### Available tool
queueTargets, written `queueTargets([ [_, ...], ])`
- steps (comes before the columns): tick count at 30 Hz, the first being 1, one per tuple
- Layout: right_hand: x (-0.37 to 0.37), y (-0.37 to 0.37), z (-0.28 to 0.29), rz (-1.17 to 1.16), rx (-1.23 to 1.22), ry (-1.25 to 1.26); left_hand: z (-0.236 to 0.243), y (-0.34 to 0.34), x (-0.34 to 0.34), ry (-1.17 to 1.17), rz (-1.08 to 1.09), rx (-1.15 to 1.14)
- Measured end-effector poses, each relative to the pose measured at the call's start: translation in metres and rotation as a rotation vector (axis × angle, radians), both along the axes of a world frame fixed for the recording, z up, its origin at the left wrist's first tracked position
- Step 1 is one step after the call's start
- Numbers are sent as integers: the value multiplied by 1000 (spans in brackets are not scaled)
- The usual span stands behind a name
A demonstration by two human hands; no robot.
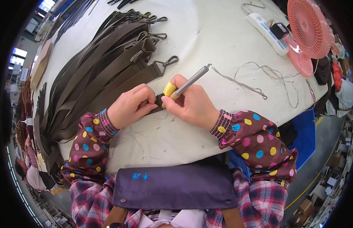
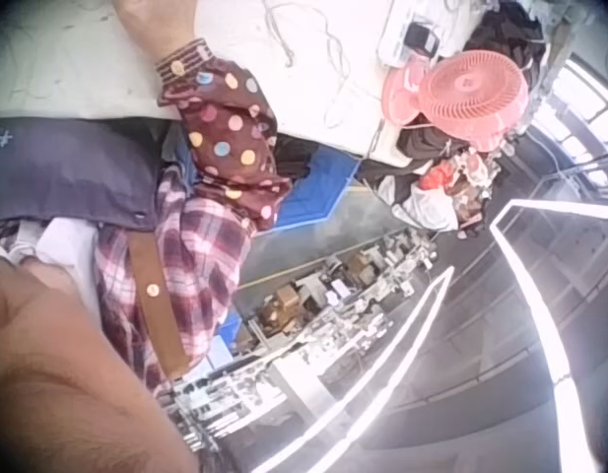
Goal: Finishing leather straps by burning or trimming excess threads with a specialized tool.
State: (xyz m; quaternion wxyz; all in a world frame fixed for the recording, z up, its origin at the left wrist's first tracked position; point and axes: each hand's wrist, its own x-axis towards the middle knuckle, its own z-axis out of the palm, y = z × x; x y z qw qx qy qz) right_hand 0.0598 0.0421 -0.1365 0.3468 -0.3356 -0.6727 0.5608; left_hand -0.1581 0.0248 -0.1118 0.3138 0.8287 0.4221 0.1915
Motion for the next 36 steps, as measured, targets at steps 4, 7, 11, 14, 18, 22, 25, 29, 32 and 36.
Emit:
queueTargets([
  [4,1,0,0,-15,49,-66,-7,1,-1,-40,-14,44],
  [7,1,-1,-2,-25,42,-75,-9,1,-1,-47,-17,41],
  [11,0,-1,-1,-23,72,-97,-8,0,-1,-46,-17,52],
  [14,0,-1,-1,-24,66,-98,-8,0,-2,-38,-15,53],
  [18,0,-2,0,-24,86,-115,-8,0,-1,-32,-12,54],
  [22,0,-1,-2,-24,102,-125,-8,1,-1,-32,-13,61],
  [25,0,-1,-1,-22,79,-121,-7,1,0,-22,-6,47],
  [29,0,-1,2,-23,82,-135,-6,1,-1,-30,-7,44],
  [32,0,-1,3,-23,95,-143,-3,1,0,-74,53,-69],
  [36,3,6,2,-96,-47,65,14,-9,8,71,110,-44],
])
